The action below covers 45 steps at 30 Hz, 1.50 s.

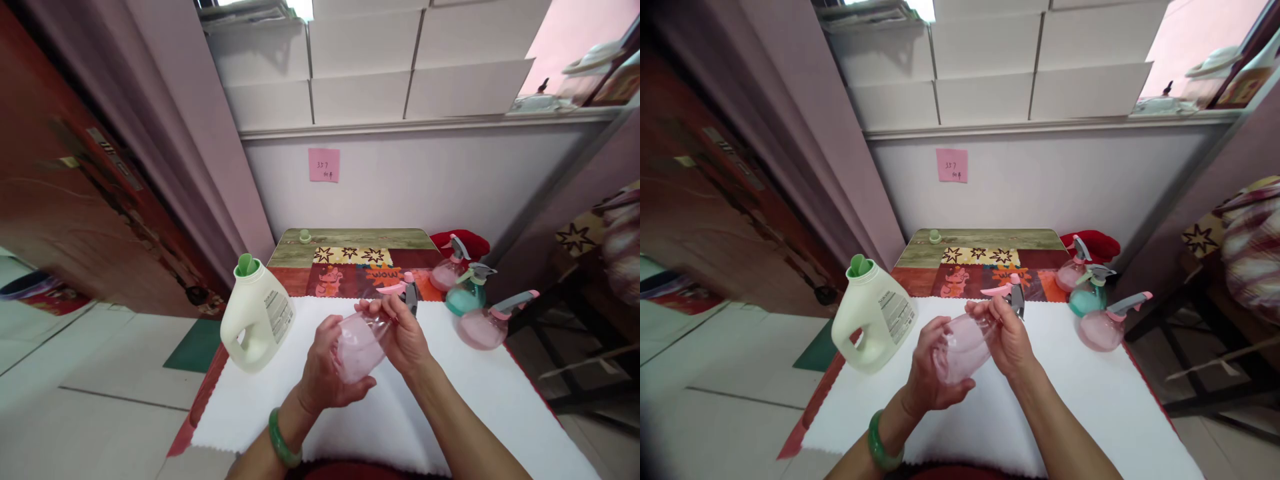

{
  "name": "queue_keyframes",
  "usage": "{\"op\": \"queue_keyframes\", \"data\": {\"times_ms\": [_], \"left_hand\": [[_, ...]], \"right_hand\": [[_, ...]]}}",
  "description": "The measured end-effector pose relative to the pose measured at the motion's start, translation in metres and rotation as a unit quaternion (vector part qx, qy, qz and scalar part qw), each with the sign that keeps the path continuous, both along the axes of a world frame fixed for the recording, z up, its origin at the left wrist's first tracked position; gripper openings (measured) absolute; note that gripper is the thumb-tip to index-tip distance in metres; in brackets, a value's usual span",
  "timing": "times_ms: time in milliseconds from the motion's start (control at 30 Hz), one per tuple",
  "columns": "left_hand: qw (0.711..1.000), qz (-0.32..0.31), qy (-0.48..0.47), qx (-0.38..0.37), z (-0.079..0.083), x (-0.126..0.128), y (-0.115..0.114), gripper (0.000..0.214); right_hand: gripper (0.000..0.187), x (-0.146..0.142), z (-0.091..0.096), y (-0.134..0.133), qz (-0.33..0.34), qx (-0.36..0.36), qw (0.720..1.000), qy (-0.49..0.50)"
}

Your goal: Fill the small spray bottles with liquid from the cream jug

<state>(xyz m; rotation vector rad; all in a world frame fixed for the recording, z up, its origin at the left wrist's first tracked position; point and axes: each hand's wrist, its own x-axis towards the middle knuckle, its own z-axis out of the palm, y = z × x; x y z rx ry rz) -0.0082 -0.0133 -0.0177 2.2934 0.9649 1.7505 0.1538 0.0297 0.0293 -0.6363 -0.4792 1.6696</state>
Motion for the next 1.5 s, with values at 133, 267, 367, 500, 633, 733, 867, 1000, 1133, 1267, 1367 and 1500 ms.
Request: {"op": "queue_keyframes", "data": {"times_ms": [133,267,367,500,633,733,867,1000,1133,1267,1367,1500], "left_hand": [[0.804,-0.131,-0.313,-0.488,0.001,0.004,-0.006,0.065],[0.458,-0.281,-0.358,-0.764,0.005,0.002,-0.003,0.097],[0.557,-0.232,-0.44,-0.665,0.003,0.0,-0.006,0.088],[0.885,-0.084,-0.265,-0.373,-0.011,-0.009,-0.011,0.088],[0.984,0.003,-0.036,-0.173,-0.021,-0.02,-0.012,0.065],[0.938,-0.038,-0.144,-0.314,-0.015,-0.024,-0.012,0.076],[0.606,-0.275,-0.333,-0.668,-0.003,-0.022,-0.008,0.077],[0.498,-0.285,-0.384,-0.723,-0.004,-0.015,-0.007,0.099],[0.799,-0.066,-0.356,-0.48,-0.01,-0.013,-0.014,0.088],[0.894,-0.025,-0.208,-0.397,-0.009,-0.018,-0.015,0.1],[0.846,-0.053,-0.245,-0.47,-0.005,-0.024,-0.011,0.085],[0.681,-0.145,-0.405,-0.593,-0.01,-0.039,-0.01,0.046]], "right_hand": [[0.043,-0.009,-0.001,-0.002,-0.044,0.006,0.998,-0.048],[0.042,-0.015,-0.005,0.0,-0.053,0.021,0.989,-0.14],[0.04,-0.021,-0.01,0.005,-0.095,-0.01,0.99,-0.108],[0.04,-0.029,-0.018,0.013,-0.173,-0.079,0.981,-0.047],[0.042,-0.032,-0.019,0.013,-0.137,-0.08,0.986,-0.041],[0.044,-0.03,-0.016,0.01,-0.075,-0.039,0.994,-0.07],[0.046,-0.029,-0.01,0.008,-0.046,-0.007,0.995,-0.09],[0.046,-0.032,-0.009,0.011,-0.087,-0.013,0.993,-0.077],[0.046,-0.036,-0.013,0.016,-0.15,-0.054,0.986,-0.04],[0.048,-0.043,-0.018,0.019,-0.15,-0.077,0.985,-0.023],[0.05,-0.04,-0.016,0.025,-0.141,-0.08,0.986,-0.031],[0.054,-0.013,-0.001,0.045,-0.144,-0.036,0.988,-0.041]]}}
